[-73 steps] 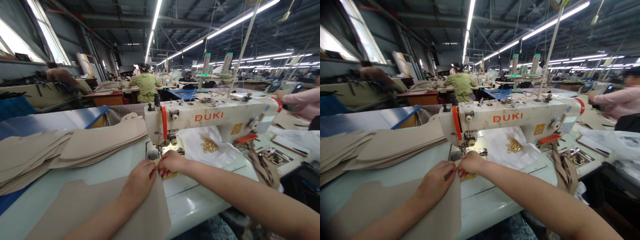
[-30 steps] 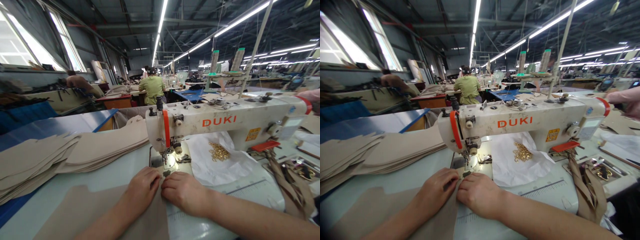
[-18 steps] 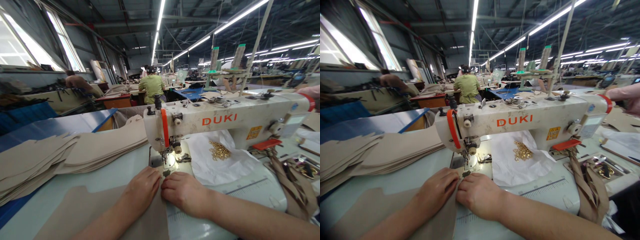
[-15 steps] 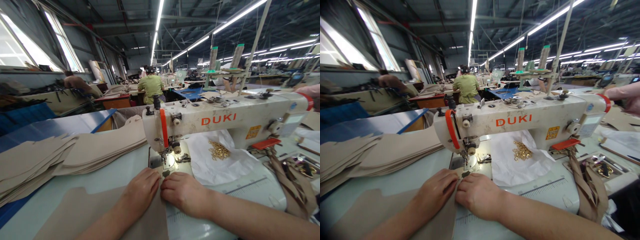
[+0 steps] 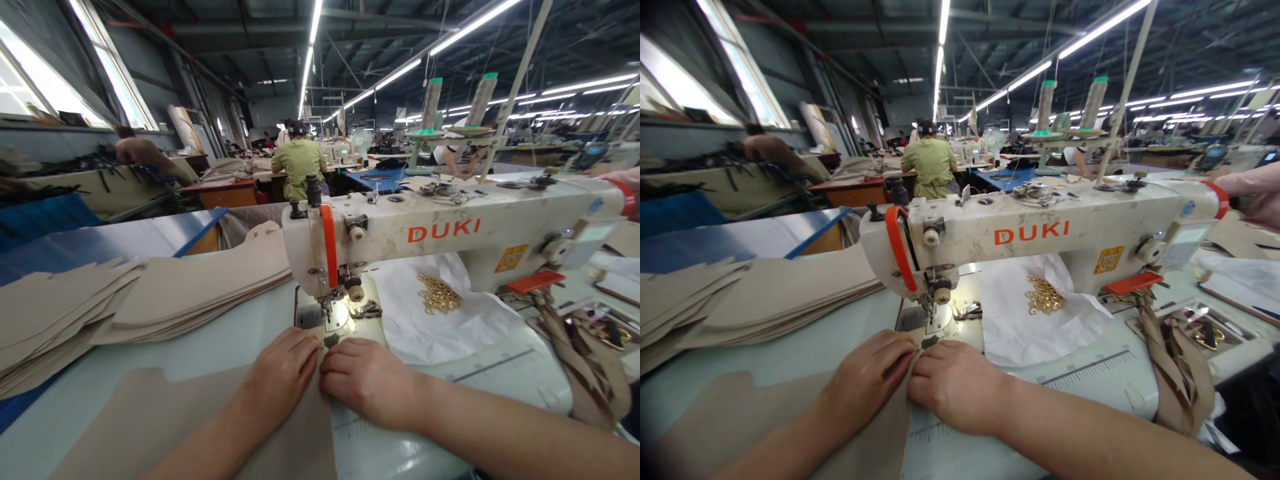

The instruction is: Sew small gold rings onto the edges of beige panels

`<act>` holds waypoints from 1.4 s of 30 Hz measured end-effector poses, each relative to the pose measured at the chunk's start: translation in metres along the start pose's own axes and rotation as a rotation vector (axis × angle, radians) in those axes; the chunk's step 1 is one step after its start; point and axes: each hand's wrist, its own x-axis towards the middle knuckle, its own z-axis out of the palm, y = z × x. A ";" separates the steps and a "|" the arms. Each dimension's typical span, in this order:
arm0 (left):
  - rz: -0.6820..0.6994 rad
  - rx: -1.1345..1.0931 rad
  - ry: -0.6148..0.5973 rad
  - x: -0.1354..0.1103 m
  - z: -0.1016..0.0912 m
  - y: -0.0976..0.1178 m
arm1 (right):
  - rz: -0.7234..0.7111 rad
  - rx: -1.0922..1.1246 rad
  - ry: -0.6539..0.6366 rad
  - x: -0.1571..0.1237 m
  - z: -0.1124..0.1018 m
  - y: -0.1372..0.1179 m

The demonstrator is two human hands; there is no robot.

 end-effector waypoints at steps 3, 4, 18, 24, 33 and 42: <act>0.002 -0.006 0.002 0.001 -0.001 0.002 | 0.003 -0.002 0.005 0.000 0.000 0.000; 0.000 -0.007 0.001 0.001 -0.002 0.002 | 0.005 -0.004 0.004 0.000 0.000 0.000; -0.074 -0.065 -0.053 -0.006 -0.002 0.002 | 0.164 -0.026 0.007 0.005 -0.003 -0.006; -0.063 -0.105 -0.013 -0.007 -0.004 0.004 | 0.166 -0.047 -0.027 0.005 0.000 -0.006; -0.085 -0.107 0.016 -0.004 0.001 0.002 | 0.101 -0.090 -0.102 0.008 -0.007 0.004; -0.101 -0.106 -0.005 0.018 0.019 -0.014 | 0.167 -0.091 -0.113 0.007 -0.003 0.030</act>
